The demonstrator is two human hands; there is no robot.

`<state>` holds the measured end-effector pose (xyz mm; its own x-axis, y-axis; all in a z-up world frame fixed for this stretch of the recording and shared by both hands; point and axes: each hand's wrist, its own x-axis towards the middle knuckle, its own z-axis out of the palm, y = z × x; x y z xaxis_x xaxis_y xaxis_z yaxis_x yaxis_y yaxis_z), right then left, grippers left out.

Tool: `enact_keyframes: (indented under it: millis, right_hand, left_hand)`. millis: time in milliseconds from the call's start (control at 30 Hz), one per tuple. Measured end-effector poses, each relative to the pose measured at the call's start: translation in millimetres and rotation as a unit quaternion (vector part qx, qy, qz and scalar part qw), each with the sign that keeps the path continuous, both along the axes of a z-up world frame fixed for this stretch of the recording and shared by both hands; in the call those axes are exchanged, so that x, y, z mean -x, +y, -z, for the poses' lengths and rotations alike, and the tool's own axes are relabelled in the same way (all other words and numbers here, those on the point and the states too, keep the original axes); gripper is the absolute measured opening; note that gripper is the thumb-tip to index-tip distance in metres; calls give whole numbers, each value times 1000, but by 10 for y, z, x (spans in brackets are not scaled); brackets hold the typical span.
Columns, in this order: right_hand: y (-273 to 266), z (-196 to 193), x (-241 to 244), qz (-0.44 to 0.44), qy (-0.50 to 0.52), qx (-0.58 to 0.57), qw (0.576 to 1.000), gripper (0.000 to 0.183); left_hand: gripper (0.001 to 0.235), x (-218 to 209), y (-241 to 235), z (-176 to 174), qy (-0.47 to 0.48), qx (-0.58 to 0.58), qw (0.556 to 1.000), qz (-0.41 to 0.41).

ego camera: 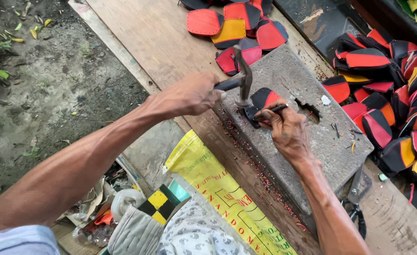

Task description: The person uses a hammer and a metal punch to drive fasteners through the edges of red and black rubber sandal soles. They repeatedly position the punch on the sole, strike it with the hammer, and then move the finished sole to a pile on the wooden workbench.

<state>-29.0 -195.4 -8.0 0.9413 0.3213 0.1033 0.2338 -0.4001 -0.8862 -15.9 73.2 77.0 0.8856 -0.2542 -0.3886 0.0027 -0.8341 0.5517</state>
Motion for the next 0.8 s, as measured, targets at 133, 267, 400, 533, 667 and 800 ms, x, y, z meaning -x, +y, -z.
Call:
enact_keyframes:
  millis: [133,267,400,533,667,800]
  right_hand:
    - [12,-30,13,0,-20,46,999,14]
    - [40,-3,12,-4,-45,28,999,12]
    - [44,34,32,2,-53,23,998,9]
    - [75,29,46,6,-116,42,992,7]
    - [131,52,66,15,-204,88,975,12]
    - [123,97,72,8,-204,97,974,13]
  left_hand:
    - [35,157,6,-253,-113,41,993,-4]
    - [38,255,0,-517,-133,41,990,-11]
    - [37,364,-51,-638,-81,36,995,-38]
    - [35,415,-88,-684,-143,59,988,12]
    - [32,467,-129,-795,-207,102,972,41]
    - [25,581,-203,-961,-357,260,895,62]
